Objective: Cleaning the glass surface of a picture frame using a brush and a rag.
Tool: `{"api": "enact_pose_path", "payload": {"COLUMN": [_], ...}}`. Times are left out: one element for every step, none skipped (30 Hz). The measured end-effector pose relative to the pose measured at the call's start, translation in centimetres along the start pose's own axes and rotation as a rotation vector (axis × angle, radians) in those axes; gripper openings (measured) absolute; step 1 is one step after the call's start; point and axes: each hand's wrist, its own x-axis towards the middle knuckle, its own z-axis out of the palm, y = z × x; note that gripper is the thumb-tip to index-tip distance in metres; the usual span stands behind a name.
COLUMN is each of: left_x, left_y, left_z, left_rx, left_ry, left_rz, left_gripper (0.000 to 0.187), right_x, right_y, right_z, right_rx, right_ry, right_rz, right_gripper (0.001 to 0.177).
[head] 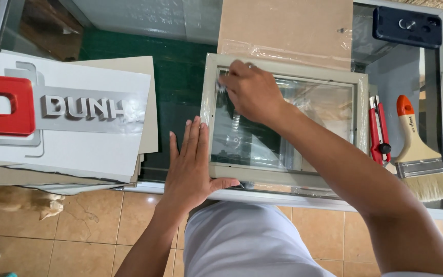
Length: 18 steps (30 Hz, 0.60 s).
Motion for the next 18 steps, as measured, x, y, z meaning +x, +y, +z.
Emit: {"api": "enact_pose_path", "payload": {"left_x": [0.0, -0.1, -0.1, -0.1, -0.1, -0.2, 0.0, 0.0, 0.1, 0.0, -0.1, -0.2, 0.6, 1.3, 2.0, 3.7, 5.4, 7.4], "left_y": [0.0, 0.0, 0.1, 0.1, 0.1, 0.1, 0.2, 0.4, 0.6, 0.3, 0.1, -0.2, -0.4, -0.6, -0.8, -1.1, -1.4, -1.8], "left_z": [0.0, 0.0, 0.0, 0.1, 0.1, 0.2, -0.2, -0.5, -0.8, -0.8, -1.0, -1.1, -1.7, -2.3, -2.9, -3.1, -3.3, -3.6], "left_rx": [0.001, -0.008, -0.017, -0.016, -0.028, -0.040, -0.039, -0.045, -0.051, -0.049, -0.114, -0.178, -0.176, -0.234, -0.291, -0.289, -0.253, -0.216], "left_ry": [0.005, 0.009, 0.013, 0.015, 0.020, 0.023, 0.024, -0.011, -0.045, -0.044, 0.017, 0.077, 0.075, 0.079, 0.083, 0.078, 0.120, 0.167], "left_rz": [-0.002, 0.001, 0.004, 0.005, 0.002, 0.001, 0.004, -0.026, -0.055, -0.050, 0.010, 0.067, 0.071, -0.002, -0.076, -0.073, -0.062, -0.049], "left_gripper": [0.143, 0.144, 0.145, 0.145, 0.146, 0.147, 0.147, 0.147, 0.148, 0.148, 0.146, 0.143, 0.143, 0.118, 0.094, 0.094, 0.070, 0.051], "right_x": [-0.9, -2.0, -3.2, -4.1, -5.0, -6.1, -6.6, -7.2, -7.8, -8.0, -8.3, -8.5, -8.1, -7.6, -7.1, -6.5, -5.8, -4.9], "right_y": [-1.1, -2.2, -3.2, -4.5, -5.7, -6.9, -6.9, -6.9, -6.9, -6.0, -5.1, -4.4, -3.6, -3.0, -2.3, -2.2, -2.2, -2.0], "right_z": [-0.6, -1.2, -1.8, -2.3, -2.8, -3.4, -3.6, -3.9, -4.1, -4.7, -5.4, -5.9, -6.2, -6.4, -6.6, -5.8, -5.0, -4.2], "right_rx": [-0.001, 0.077, 0.155, 0.154, 0.189, 0.223, 0.221, 0.330, 0.439, 0.436, 0.636, 0.837, 0.837, 0.719, 0.597, 0.599, 0.417, 0.231], "right_ry": [0.001, -0.048, -0.097, -0.096, -0.153, -0.209, -0.206, -0.266, -0.325, -0.320, -0.279, -0.234, -0.230, -0.142, -0.055, -0.051, 0.081, 0.210], "right_rz": [-0.005, -0.039, -0.072, -0.073, -0.100, -0.125, -0.124, -0.101, -0.077, -0.075, 0.067, 0.210, 0.212, 0.365, 0.516, 0.521, 0.453, 0.377], "right_gripper": [0.023, 0.024, 0.025, 0.025, 0.027, 0.029, 0.029, 0.024, 0.020, 0.020, 0.024, 0.028, 0.028, 0.027, 0.026, 0.026, 0.024, 0.023]}}
